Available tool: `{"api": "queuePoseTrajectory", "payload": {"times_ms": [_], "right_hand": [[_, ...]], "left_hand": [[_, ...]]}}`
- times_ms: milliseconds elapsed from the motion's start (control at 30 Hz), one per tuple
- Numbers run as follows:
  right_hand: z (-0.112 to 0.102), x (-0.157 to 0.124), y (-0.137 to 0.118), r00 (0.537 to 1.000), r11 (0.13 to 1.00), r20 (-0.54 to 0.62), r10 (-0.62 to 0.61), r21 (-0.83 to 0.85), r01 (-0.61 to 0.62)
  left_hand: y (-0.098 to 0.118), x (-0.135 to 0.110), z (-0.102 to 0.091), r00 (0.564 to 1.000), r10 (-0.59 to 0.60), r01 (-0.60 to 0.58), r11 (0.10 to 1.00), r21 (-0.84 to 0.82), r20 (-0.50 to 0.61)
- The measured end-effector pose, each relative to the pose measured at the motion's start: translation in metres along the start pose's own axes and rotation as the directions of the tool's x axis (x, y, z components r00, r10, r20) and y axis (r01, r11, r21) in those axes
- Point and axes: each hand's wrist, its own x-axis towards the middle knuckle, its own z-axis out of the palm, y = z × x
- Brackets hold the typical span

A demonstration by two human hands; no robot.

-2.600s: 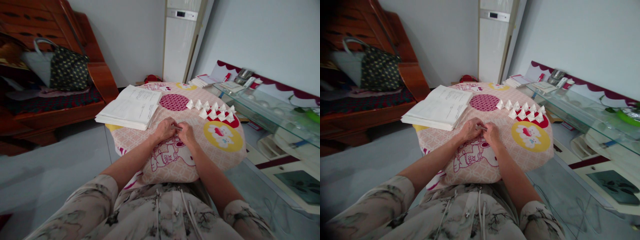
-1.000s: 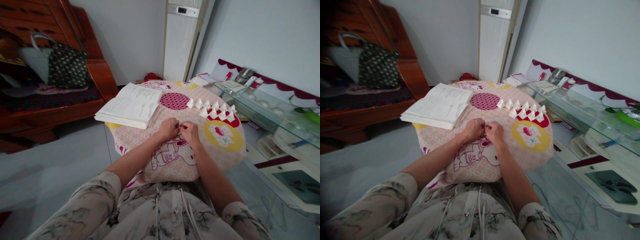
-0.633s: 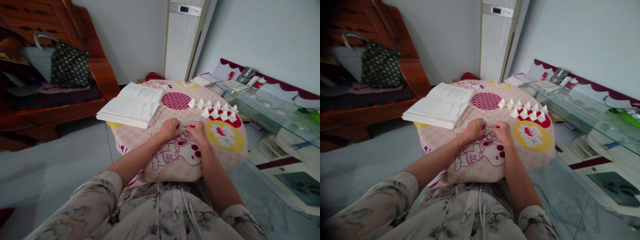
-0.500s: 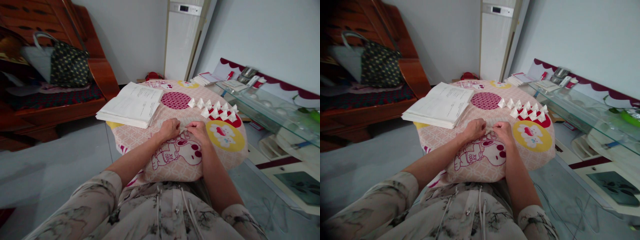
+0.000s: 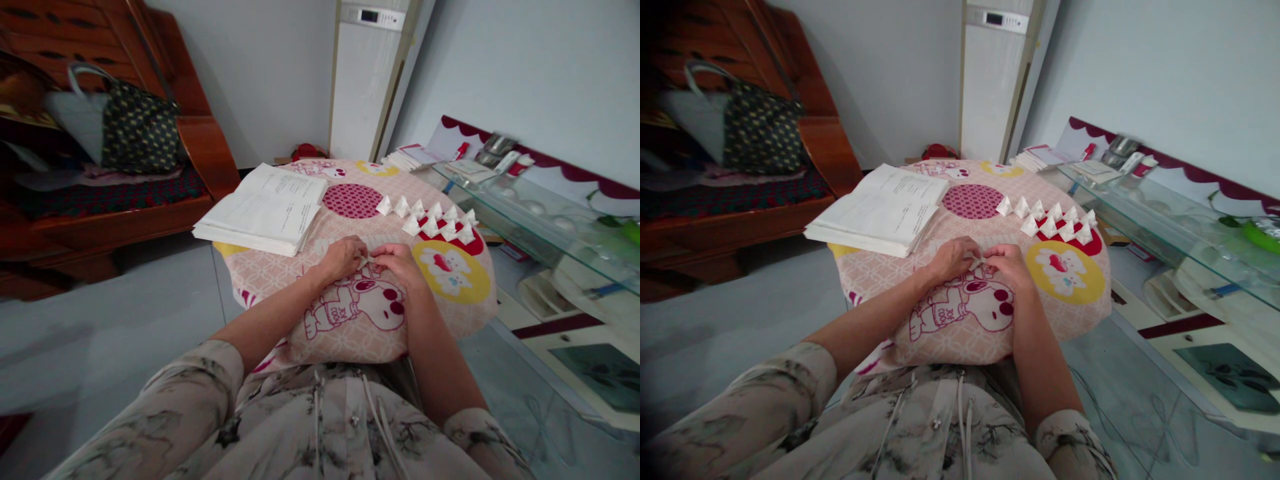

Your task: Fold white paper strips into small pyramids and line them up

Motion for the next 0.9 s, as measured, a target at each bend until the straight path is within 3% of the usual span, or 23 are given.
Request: {"api": "queuePoseTrajectory", "payload": {"times_ms": [267,533,733,800,900], "right_hand": [[0.006,0.005,0.007,0.999,0.999,-0.035,-0.013,-0.041,0.011],[0.018,0.0,-0.007,0.984,0.93,-0.163,-0.074,-0.366,0.009],[0.013,-0.001,-0.008,0.992,0.966,-0.124,0.019,-0.252,-0.05],[0.012,0.001,-0.005,0.994,0.969,-0.11,-0.011,-0.247,-0.017],[0.012,0.002,-0.002,0.981,0.932,-0.103,-0.163,-0.342,0.119]], "left_hand": [[-0.002,0.0,0.003,1.0,0.011,-0.011,0.999,-0.043,-0.002],[-0.006,0.002,0.005,1.0,-0.003,0.003,1.0,-0.022,0.006],[-0.008,0.004,0.001,0.998,-0.038,0.04,0.999,-0.032,0.045],[-0.009,0.005,0.001,0.998,-0.042,0.043,0.998,-0.034,0.048],[-0.012,0.006,0.003,0.999,-0.032,0.034,0.999,-0.03,0.043]]}}
